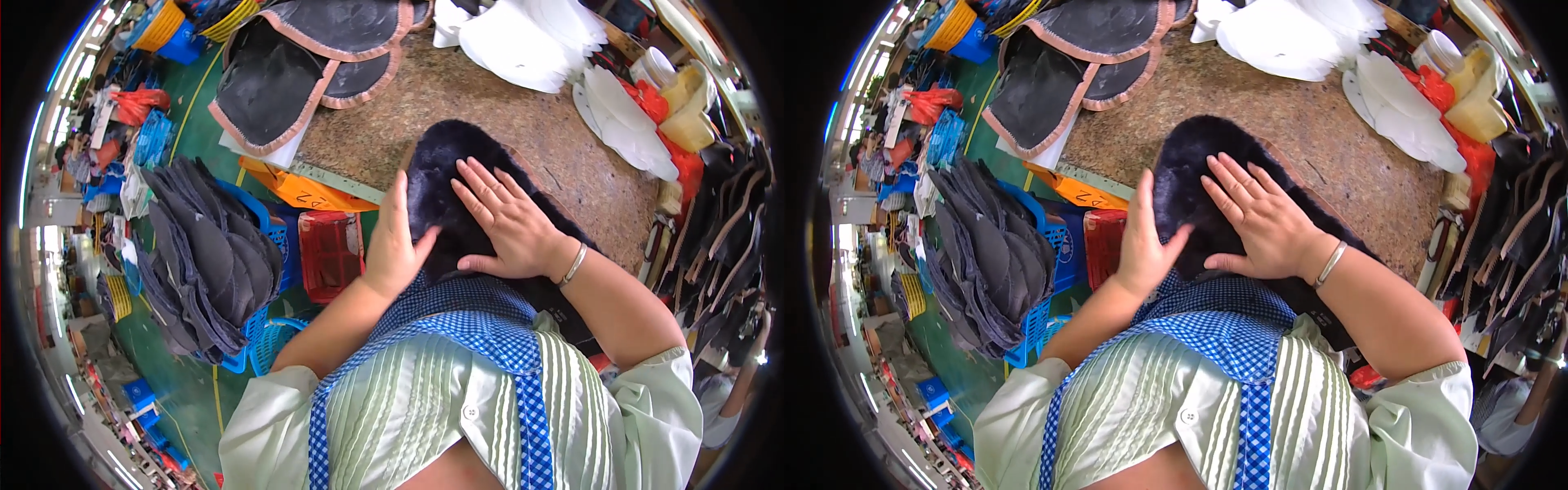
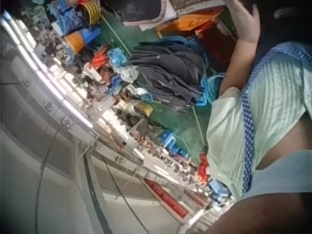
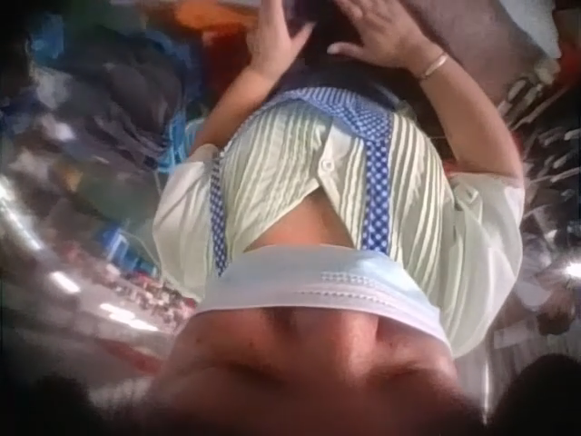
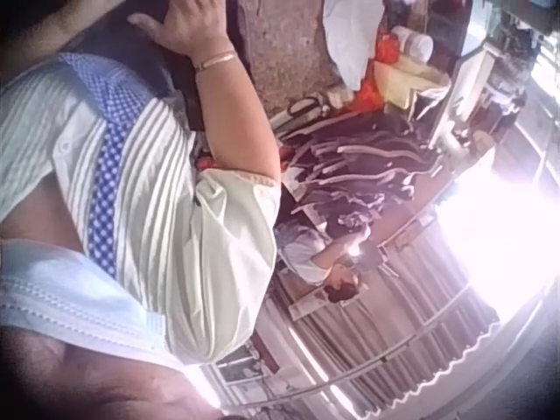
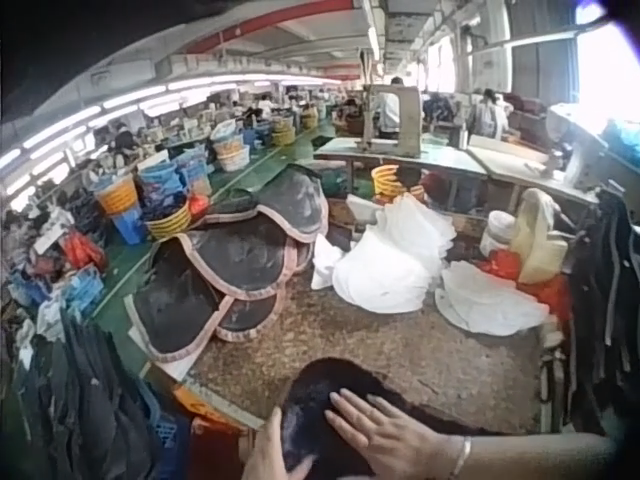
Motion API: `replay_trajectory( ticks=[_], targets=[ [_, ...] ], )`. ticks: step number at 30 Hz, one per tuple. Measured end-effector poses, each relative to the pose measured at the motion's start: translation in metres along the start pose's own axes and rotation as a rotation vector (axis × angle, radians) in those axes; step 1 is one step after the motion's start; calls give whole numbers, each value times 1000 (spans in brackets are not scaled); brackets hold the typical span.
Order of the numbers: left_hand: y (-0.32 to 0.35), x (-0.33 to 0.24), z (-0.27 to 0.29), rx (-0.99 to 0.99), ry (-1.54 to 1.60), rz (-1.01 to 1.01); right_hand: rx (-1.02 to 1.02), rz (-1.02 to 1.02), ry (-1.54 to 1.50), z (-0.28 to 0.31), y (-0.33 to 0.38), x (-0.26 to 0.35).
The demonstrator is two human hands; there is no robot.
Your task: Assembling shoe upper parts by aligning and inserting lining materials.
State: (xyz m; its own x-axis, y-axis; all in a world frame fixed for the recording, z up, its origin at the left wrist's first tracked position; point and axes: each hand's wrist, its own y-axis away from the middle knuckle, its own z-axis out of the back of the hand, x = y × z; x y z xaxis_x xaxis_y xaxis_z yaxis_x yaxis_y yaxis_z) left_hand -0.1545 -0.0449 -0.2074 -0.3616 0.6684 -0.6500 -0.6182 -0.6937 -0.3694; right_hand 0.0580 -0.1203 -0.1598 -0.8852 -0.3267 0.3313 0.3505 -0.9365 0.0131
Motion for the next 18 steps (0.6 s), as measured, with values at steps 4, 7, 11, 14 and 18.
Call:
replay_trajectory(
  ticks=[4, 7, 11, 14, 18],
  targets=[
    [48, 1, -23, -180, 254, 255, -86, 46, 133, -10, -46, -13],
    [62, 10, -31, -196, 402, 498, -178, -2, 161, -13, -84, -12],
    [32, -13, -15, 78, 1551, 1120, -336, -39, 145, -21, -108, -24],
    [17, -29, 0, 167, 1518, 1087, -376, -216, -538, -10, -109, -36],
    [8, -26, 21, 286, 1389, 796, -307, -32, -603, 17, -49, 5]
  ],
)
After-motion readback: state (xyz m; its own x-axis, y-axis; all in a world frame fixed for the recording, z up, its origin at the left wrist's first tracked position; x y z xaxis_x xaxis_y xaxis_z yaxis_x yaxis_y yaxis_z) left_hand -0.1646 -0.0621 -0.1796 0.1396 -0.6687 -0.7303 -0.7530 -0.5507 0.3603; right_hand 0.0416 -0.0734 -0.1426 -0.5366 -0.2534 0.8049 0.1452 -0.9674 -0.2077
